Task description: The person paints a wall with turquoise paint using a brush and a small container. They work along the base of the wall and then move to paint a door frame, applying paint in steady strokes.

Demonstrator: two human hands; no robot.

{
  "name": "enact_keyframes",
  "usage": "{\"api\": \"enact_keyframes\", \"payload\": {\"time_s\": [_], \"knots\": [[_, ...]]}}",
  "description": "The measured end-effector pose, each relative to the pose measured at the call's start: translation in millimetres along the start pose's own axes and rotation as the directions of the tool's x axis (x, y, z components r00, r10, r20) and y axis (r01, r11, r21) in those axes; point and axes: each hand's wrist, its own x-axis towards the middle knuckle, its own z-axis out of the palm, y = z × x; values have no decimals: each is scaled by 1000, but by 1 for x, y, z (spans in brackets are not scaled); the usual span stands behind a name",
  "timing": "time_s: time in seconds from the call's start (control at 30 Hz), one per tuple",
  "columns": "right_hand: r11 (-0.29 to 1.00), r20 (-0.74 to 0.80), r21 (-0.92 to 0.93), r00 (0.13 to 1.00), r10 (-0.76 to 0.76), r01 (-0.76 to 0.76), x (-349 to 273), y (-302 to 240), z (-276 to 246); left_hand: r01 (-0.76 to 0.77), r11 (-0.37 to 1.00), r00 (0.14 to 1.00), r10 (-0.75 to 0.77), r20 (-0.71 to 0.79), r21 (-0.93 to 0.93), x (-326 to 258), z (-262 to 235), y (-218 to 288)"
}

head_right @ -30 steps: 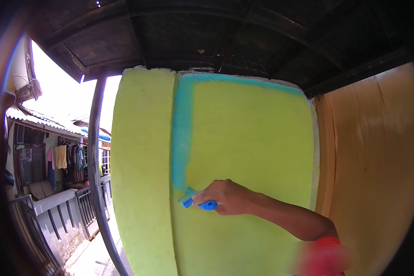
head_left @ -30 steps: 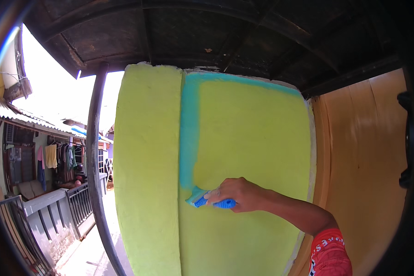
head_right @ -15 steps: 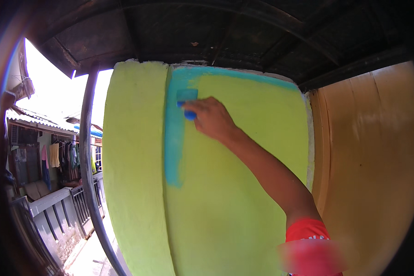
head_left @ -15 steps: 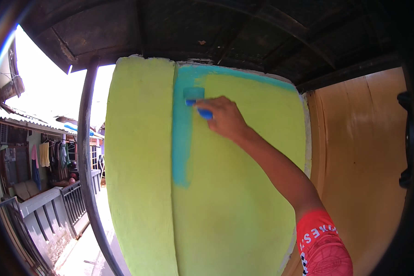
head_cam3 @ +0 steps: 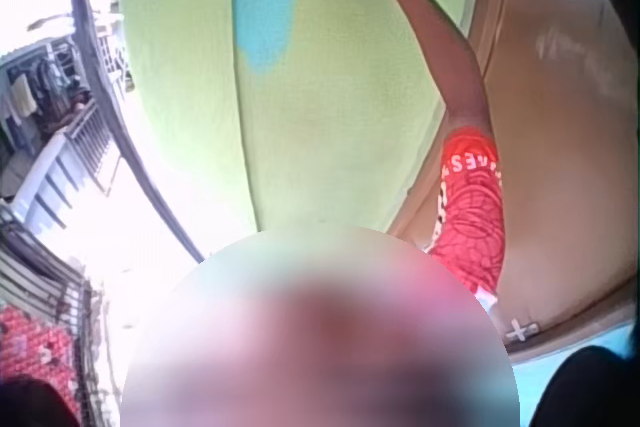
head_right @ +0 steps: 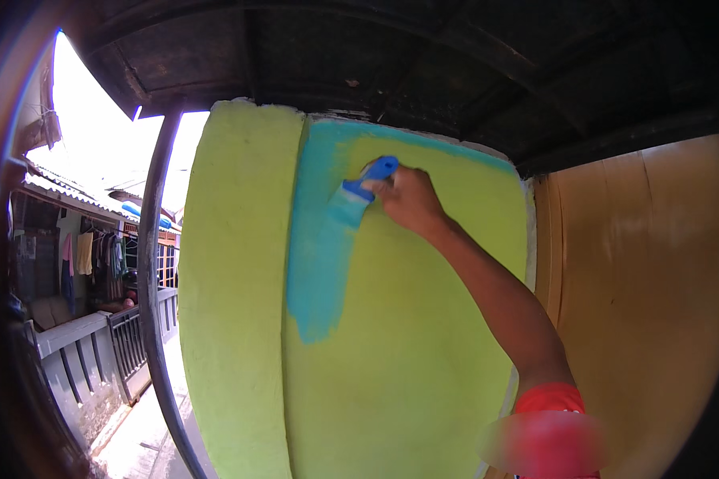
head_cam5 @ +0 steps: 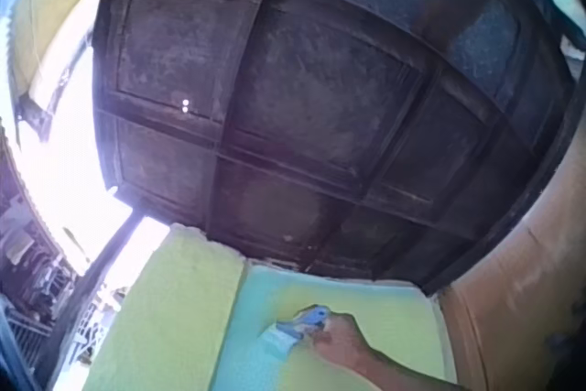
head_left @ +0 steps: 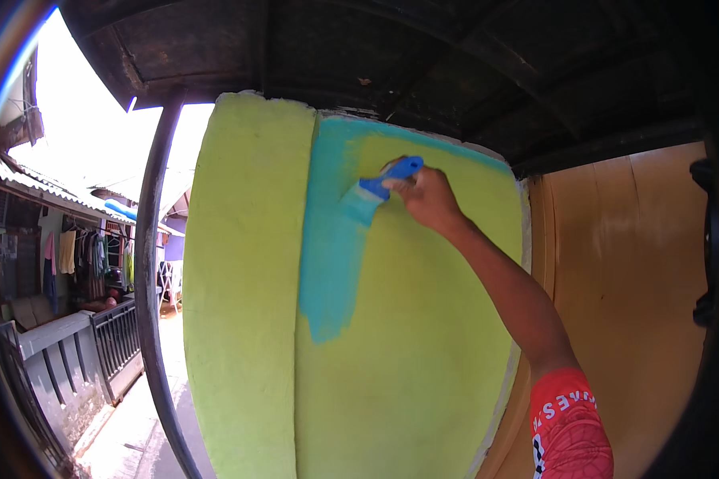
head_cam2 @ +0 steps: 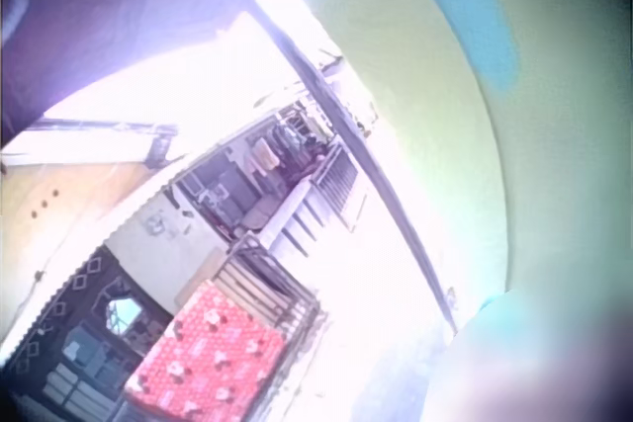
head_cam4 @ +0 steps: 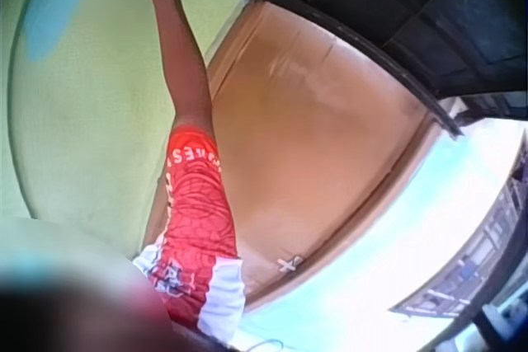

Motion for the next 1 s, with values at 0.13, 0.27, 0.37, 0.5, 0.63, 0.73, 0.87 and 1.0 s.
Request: {"api": "enact_keyframes", "payload": {"time_s": [0.13,0.27,0.37,0.5,0.63,0.73,0.87,1.0], "knots": [[981,-217,-81,958,-188,174,66,17,-20,11,1000,1000,-11,2,-10,3,-3,-4],[813,-5,-319,857,-516,488,26,12,11,18,1000,1000,-18,8,-26,6,-11,-11],[747,254,-190,767,-589,637,-68,-9,34,57,998,998,-57,1,5,7,-18,-14],[714,559,260,501,-661,651,-185,-49,32,48,999,999,-47,15,-15,6,-23,-17],[909,362,124,835,-414,397,-130,-42,15,45,999,999,-45,15,22,8,-25,-13],[932,-152,151,939,-309,331,-26,-9,6,43,998,998,-45,35,53,10,-24,-13],[964,-235,-113,937,-260,239,53,15,0,47,999,999,-47,13,10,7,-16,-15],[882,-23,-261,911,-411,392,19,-8,24,63,998,998,-63,-26,17,-7,-6,-14]]}}
